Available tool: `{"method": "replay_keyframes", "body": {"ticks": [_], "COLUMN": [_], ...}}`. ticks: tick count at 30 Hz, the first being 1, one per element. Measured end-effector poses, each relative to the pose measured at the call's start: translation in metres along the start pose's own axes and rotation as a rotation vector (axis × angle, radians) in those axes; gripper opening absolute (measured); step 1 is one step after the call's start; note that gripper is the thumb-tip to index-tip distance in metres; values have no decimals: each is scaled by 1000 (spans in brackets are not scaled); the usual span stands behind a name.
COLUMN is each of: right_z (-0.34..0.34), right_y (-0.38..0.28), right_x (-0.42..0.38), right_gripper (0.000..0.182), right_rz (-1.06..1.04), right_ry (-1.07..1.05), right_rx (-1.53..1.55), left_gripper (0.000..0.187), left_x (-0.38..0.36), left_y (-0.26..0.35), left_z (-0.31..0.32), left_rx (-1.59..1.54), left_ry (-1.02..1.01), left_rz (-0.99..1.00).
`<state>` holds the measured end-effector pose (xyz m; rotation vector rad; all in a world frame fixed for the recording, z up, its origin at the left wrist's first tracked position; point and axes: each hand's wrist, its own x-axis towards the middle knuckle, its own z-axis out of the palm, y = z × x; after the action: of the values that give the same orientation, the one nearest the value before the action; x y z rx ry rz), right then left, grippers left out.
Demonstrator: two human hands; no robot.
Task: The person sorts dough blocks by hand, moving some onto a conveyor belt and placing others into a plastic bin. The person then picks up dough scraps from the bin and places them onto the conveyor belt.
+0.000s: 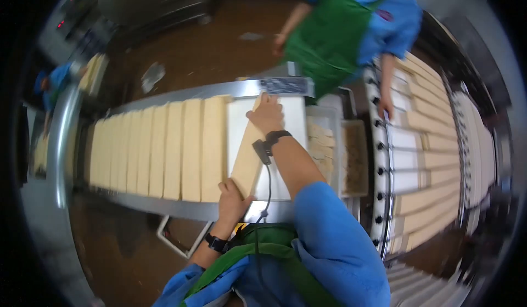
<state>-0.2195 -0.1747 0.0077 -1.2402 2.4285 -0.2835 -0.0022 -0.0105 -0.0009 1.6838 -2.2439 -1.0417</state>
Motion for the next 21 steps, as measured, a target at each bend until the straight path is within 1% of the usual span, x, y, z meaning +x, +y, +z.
{"method": "replay_keyframes", "body": {"ticks": [1,2,3,4,5,6,7,8,10,11,14,15,16,18,19,21], "right_z": [-9,-7,-15,-5,-11,-37,-39,-41,-49,-53,-66,-89,-113,-140,-154,-175], "right_y": [17,40,52,74,81,83,95,109,145,161,226,240,254,298,317,354], "right_x": [-4,1,-3,0,-1,-25,-29,-34,-50,-61,-82,-95,-107,-114,-114,-108], "right_gripper": [81,83,85,88,87,87,87,86,84,79,75,74,72,72,72,73], "right_rz": [55,41,35,25,102,183,268,343,383,396,357,387,417,461,482,562], "right_ry": [49,101,96,184,103,98,121,142,249,377,734,769,802,825,837,859], "right_rx": [44,68,-55,-109,-120,114,222,332,488,556,584,577,573,598,609,644], "left_gripper": [84,86,85,85,84,83,83,81,77,74,73,74,74,75,75,75], "left_x": [3,8,12,14,16,19,20,19,19,21,23,26,27,27,26,39], "left_y": [-4,-7,-5,-1,5,14,23,33,51,55,94,109,127,168,191,223], "left_z": [3,5,9,13,18,22,26,29,34,42,61,67,72,84,88,105], "left_rx": [-31,-28,-71,-110,-72,-31,11,-11,-62,-32,-160,-100,-113,-138,-199,-235], "left_ry": [-9,-15,-34,-57,-92,-117,-131,-100,-20,35,84,61,71,93,48,73], "left_rz": [75,190,192,188,148,104,55,96,167,290,384,463,507,597,584,714]}}
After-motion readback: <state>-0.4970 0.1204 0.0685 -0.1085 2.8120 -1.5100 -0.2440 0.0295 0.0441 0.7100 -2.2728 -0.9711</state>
